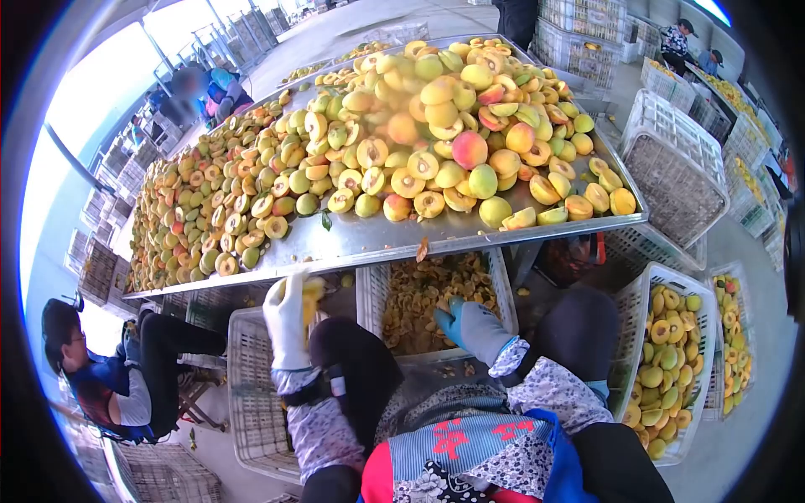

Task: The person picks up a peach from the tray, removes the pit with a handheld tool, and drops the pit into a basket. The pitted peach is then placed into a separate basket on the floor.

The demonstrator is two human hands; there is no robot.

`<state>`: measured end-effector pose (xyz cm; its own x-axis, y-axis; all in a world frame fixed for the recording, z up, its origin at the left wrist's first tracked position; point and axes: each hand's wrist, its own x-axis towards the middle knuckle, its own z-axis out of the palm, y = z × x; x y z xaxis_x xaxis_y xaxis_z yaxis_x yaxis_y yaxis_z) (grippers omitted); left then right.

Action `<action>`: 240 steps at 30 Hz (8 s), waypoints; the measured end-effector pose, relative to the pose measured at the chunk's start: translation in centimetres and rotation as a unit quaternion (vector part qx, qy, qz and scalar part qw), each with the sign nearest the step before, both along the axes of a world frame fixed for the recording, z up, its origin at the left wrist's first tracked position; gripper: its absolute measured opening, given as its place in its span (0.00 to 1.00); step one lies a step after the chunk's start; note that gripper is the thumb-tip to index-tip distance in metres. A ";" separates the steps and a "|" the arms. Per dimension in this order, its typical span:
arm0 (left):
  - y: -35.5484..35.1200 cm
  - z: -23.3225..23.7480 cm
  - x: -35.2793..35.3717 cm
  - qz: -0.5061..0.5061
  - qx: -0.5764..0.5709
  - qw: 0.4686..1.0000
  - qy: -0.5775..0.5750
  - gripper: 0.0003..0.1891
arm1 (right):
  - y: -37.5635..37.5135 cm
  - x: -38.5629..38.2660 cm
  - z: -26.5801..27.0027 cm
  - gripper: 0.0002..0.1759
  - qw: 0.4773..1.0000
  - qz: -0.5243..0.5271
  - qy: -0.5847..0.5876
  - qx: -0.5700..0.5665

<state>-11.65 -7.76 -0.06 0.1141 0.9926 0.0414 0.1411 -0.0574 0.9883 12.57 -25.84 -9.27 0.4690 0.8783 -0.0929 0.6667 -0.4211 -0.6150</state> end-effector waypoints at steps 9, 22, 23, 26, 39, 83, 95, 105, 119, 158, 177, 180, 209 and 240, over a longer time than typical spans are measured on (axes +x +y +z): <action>2.4 1.2 10.5 -0.028 0.378 0.876 0.297 0.15 | 1.1 -0.5 1.6 0.18 0.983 -0.001 0.074 0.166; 4.3 0.3 19.0 -0.239 0.249 0.820 0.457 0.27 | 1.5 -0.1 2.7 0.18 0.968 0.006 0.169 0.183; 4.2 0.4 18.4 -0.237 0.251 0.819 0.458 0.27 | 1.5 -0.1 2.7 0.18 0.968 0.007 0.169 0.186; 5.1 -0.7 15.6 -0.255 0.088 0.958 0.100 0.31 | 1.5 -0.3 2.9 0.16 0.950 -0.008 0.155 0.270; -6.0 -1.2 12.8 -0.234 -0.133 0.880 -0.392 0.24 | 1.9 -2.2 3.9 0.13 0.941 0.050 0.139 0.305; -8.7 -0.7 13.2 -0.170 -0.095 0.911 -0.364 0.25 | 0.4 -4.1 4.0 0.23 0.909 0.082 0.334 0.235; -8.3 -0.9 12.3 -0.184 -0.032 0.952 -0.242 0.20 | 0.3 -3.6 3.7 0.25 0.929 0.180 0.247 0.210; -7.8 -0.8 12.0 -0.239 -0.072 0.939 -0.238 0.23 | -1.2 -2.6 8.9 0.26 0.707 0.115 0.695 -0.059; -8.1 -1.0 13.0 -0.218 -0.157 0.902 -0.338 0.25 | 0.4 0.5 7.9 0.31 0.925 0.233 0.299 -0.014; -1.8 3.3 11.9 -0.310 0.056 0.947 -0.066 0.19 | 4.7 -0.8 8.1 0.16 0.875 -0.014 0.404 0.267; -7.6 0.8 14.1 -0.142 -0.114 0.898 -0.401 0.26 | 2.7 -2.2 5.6 0.15 0.963 0.072 0.119 0.229; -7.7 0.6 14.0 -0.133 -0.135 0.887 -0.422 0.26 | 2.9 -2.4 4.1 0.16 0.922 0.132 0.022 0.365; -8.2 -0.1 13.3 -0.096 -0.095 0.935 -0.328 0.25 | 1.7 -3.7 2.1 0.10 0.930 0.154 -0.047 0.331; -5.4 -0.1 8.0 -0.148 -0.210 0.919 -0.298 0.33 | 1.1 -0.7 2.5 0.15 0.975 0.074 0.145 0.152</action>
<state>-3.62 -13.14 -0.11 0.4627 0.8645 -0.1962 -0.3936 0.3987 0.8283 11.88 -24.72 -6.80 0.3279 0.9420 0.0717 0.4862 -0.1031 -0.8678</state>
